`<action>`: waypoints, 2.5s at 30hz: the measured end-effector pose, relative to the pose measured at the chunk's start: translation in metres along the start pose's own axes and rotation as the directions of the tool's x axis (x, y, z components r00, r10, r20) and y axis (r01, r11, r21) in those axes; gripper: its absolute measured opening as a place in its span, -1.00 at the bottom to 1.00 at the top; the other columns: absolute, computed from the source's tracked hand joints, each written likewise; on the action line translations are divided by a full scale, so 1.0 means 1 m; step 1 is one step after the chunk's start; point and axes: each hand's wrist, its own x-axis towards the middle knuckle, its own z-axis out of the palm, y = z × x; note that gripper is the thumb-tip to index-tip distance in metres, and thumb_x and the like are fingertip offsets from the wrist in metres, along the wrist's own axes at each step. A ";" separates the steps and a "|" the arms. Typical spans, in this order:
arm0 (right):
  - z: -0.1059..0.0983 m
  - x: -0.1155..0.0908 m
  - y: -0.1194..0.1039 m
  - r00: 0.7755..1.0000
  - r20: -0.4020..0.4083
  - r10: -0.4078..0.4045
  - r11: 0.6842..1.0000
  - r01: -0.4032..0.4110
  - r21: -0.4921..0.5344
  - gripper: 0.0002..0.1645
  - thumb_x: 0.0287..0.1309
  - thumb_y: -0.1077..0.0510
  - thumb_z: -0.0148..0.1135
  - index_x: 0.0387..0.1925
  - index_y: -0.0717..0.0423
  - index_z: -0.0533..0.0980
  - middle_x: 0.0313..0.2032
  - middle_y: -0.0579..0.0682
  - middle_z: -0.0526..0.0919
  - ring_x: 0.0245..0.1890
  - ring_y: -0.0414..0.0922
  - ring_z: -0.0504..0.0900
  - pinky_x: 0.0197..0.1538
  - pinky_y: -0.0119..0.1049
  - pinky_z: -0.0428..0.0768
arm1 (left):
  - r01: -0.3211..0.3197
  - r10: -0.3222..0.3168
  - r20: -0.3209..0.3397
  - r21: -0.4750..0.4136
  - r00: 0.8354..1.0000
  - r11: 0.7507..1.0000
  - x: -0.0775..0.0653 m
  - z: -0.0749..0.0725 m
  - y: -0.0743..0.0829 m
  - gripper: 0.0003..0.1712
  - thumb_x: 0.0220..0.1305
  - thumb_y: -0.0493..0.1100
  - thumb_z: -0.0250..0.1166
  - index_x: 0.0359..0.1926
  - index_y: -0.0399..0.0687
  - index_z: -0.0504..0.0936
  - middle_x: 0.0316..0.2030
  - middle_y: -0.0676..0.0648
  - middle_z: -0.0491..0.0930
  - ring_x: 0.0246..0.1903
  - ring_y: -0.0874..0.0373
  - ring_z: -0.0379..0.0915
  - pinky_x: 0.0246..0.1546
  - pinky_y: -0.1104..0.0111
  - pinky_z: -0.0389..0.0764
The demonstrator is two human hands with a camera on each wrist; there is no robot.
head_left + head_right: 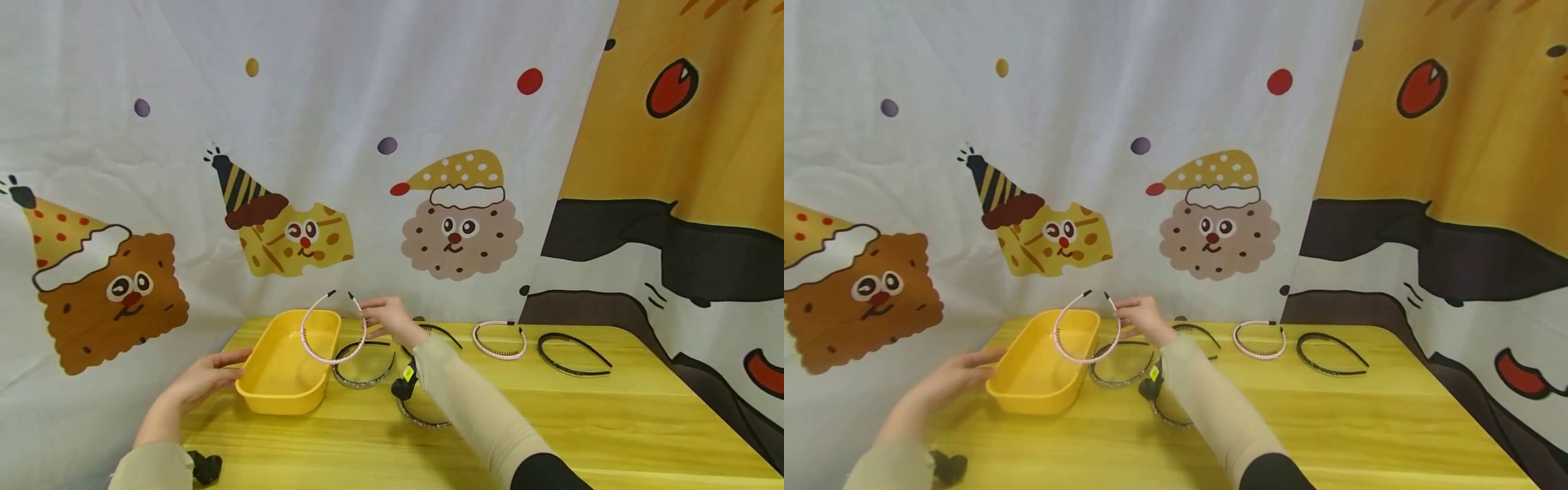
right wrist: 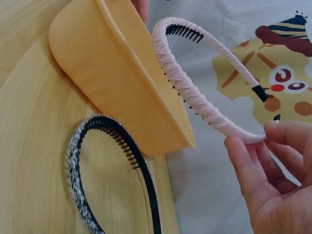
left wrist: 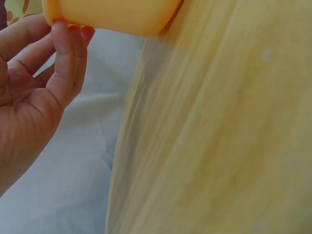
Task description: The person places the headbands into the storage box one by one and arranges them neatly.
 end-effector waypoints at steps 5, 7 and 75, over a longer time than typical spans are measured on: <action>0.010 0.005 -0.002 1.000 0.004 0.025 0.999 -0.025 0.028 -0.68 0.25 0.30 0.21 0.03 0.30 0.59 -0.28 0.18 0.65 -0.28 0.09 0.66 -0.18 0.05 0.65 | -0.003 0.003 -0.003 0.004 1.000 1.000 0.000 0.000 -0.002 -0.28 0.40 -0.20 0.18 0.40 -0.50 0.11 0.35 -0.45 0.15 -0.01 0.33 0.50 0.00 0.40 0.54; 0.015 0.007 -0.003 0.999 0.003 0.035 0.999 -0.035 0.040 -0.68 0.24 0.31 0.21 0.02 0.30 0.60 -0.27 0.18 0.65 -0.25 0.13 0.65 -0.18 0.05 0.65 | -0.013 0.013 0.000 0.004 1.000 1.000 0.000 -0.001 -0.002 -0.28 0.40 -0.20 0.18 0.40 -0.52 0.10 0.35 -0.47 0.13 0.00 0.31 0.50 0.00 0.38 0.55; 0.075 0.020 0.011 0.998 0.005 0.056 0.998 -0.056 0.019 -0.72 0.18 0.33 0.26 -0.06 0.33 0.63 -0.39 0.13 0.63 -0.18 0.29 0.63 -0.27 0.05 0.67 | -0.027 0.027 -0.006 -0.015 1.000 1.000 -0.004 0.001 0.002 -0.29 0.40 -0.21 0.17 0.40 -0.51 0.12 0.35 -0.48 0.13 0.09 0.15 0.48 0.03 0.39 0.52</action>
